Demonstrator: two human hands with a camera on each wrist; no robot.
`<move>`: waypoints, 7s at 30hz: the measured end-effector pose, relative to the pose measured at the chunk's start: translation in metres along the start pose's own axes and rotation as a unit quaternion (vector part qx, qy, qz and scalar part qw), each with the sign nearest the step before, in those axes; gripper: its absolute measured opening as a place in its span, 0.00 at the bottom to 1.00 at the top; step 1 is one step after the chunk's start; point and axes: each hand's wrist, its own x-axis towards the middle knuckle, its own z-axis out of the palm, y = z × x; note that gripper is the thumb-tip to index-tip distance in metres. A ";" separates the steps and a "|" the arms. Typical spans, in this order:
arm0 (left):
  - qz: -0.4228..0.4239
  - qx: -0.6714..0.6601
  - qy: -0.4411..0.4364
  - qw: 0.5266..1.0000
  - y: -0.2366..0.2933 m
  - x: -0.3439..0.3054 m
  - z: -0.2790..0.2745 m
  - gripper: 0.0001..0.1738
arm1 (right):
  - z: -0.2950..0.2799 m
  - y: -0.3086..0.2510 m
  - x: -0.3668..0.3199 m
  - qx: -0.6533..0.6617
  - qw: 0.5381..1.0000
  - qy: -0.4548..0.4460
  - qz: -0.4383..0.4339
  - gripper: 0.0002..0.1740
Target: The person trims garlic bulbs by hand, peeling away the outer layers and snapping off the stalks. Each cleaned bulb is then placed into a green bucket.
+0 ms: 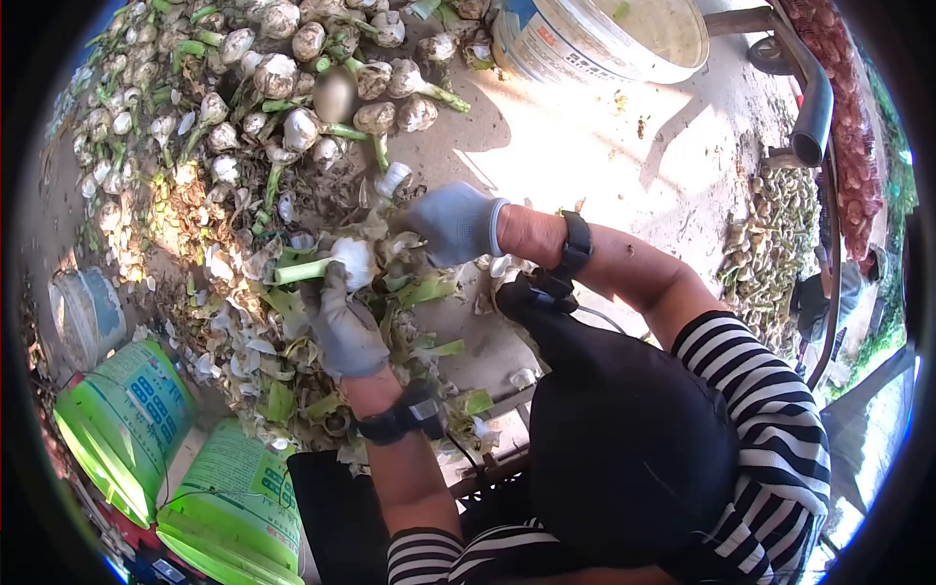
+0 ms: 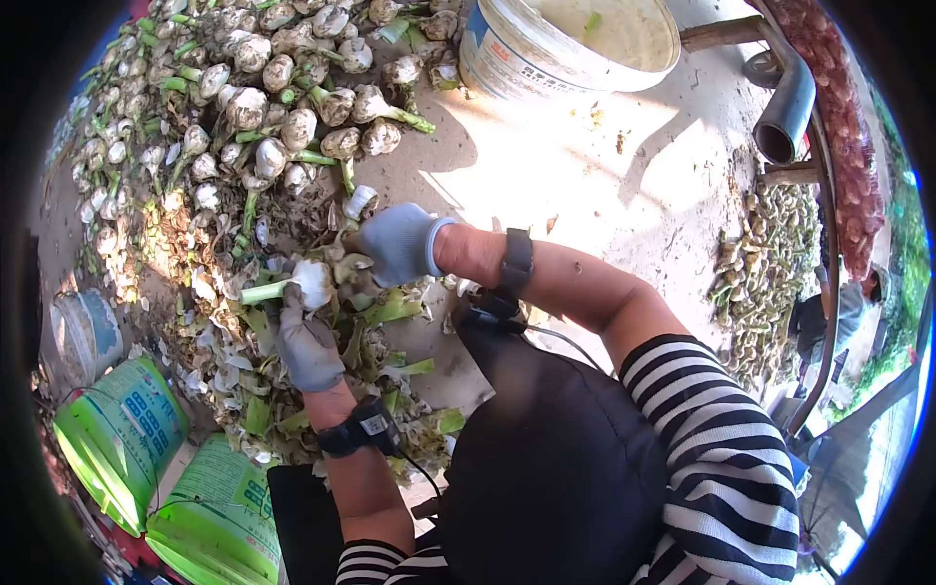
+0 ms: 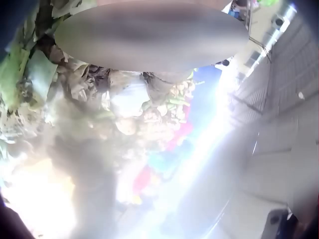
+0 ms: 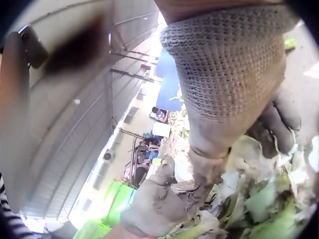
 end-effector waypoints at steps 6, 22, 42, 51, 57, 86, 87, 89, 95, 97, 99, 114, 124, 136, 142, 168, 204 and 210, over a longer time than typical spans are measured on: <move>0.045 -0.010 -0.046 0.998 0.003 -0.021 0.010 0.20 | -0.011 -0.020 0.007 0.009 1.000 0.018 -0.008 0.11; -0.020 -0.129 -0.061 0.990 0.008 -0.013 -0.002 0.19 | -0.002 0.011 0.006 0.401 0.914 -0.001 -0.066 0.18; 0.029 -0.097 -0.069 0.992 0.009 -0.009 -0.003 0.24 | -0.006 0.004 0.008 0.163 0.987 0.014 0.000 0.23; 0.108 -0.307 -0.186 0.927 0.003 -0.012 -0.014 0.21 | 0.003 0.024 0.016 0.422 0.893 0.061 0.142 0.15; 0.114 -0.180 -0.224 0.951 0.014 -0.014 0.013 0.21 | 0.020 0.002 0.008 0.545 0.836 0.021 -0.059 0.19; 0.116 0.111 -0.018 0.987 0.009 -0.031 0.017 0.18 | 0.004 -0.005 0.001 0.162 0.981 0.089 -0.052 0.14; 0.117 0.111 -0.017 0.987 0.005 -0.029 0.008 0.18 | 0.004 -0.001 0.001 0.162 0.981 0.089 -0.052 0.14; 0.093 -0.073 -0.104 0.987 0.006 -0.025 0.004 0.21 | 0.002 0.010 0.002 0.187 0.981 0.048 0.026 0.14; 0.081 -0.135 -0.103 0.982 -0.001 -0.026 0.001 0.28 | 0.010 0.030 -0.002 0.128 0.986 0.094 0.046 0.15; 0.079 -0.149 -0.107 0.980 -0.004 -0.023 -0.004 0.29 | 0.018 0.022 0.006 0.298 0.952 0.056 0.043 0.17; 0.091 -0.164 -0.153 0.970 -0.003 -0.025 -0.006 0.27 | 0.024 0.019 0.012 0.307 0.946 0.099 -0.043 0.19; 0.071 -0.092 -0.166 0.979 0.018 -0.034 0.006 0.12 | 0.019 0.014 0.010 0.417 0.909 0.002 0.028 0.16; 0.098 -0.391 -0.240 0.883 -0.006 -0.008 -0.015 0.30 | 0.009 -0.010 -0.003 0.148 0.984 -0.100 -0.011 0.15; 0.060 -0.293 -0.168 0.939 -0.011 -0.013 -0.018 0.28 | -0.010 -0.035 0.005 0.106 0.988 0.083 -0.069 0.17; 0.045 -0.318 -0.129 0.938 -0.008 -0.010 -0.022 0.21 | 0.003 -0.039 -0.010 0.188 0.971 0.026 -0.147 0.11; 0.076 -0.316 -0.136 0.936 -0.009 -0.006 -0.016 0.17 | 0.005 -0.018 0.001 0.250 0.960 0.100 -0.076 0.11; 0.042 -0.277 -0.217 0.935 0.088 -0.030 0.006 0.31 | -0.033 0.087 0.060 -0.172 0.950 0.160 0.205 0.24; -0.057 -0.017 -0.156 0.986 -0.032 -0.008 0.037 0.27 | -0.016 0.058 0.010 0.083 0.979 0.175 0.066 0.24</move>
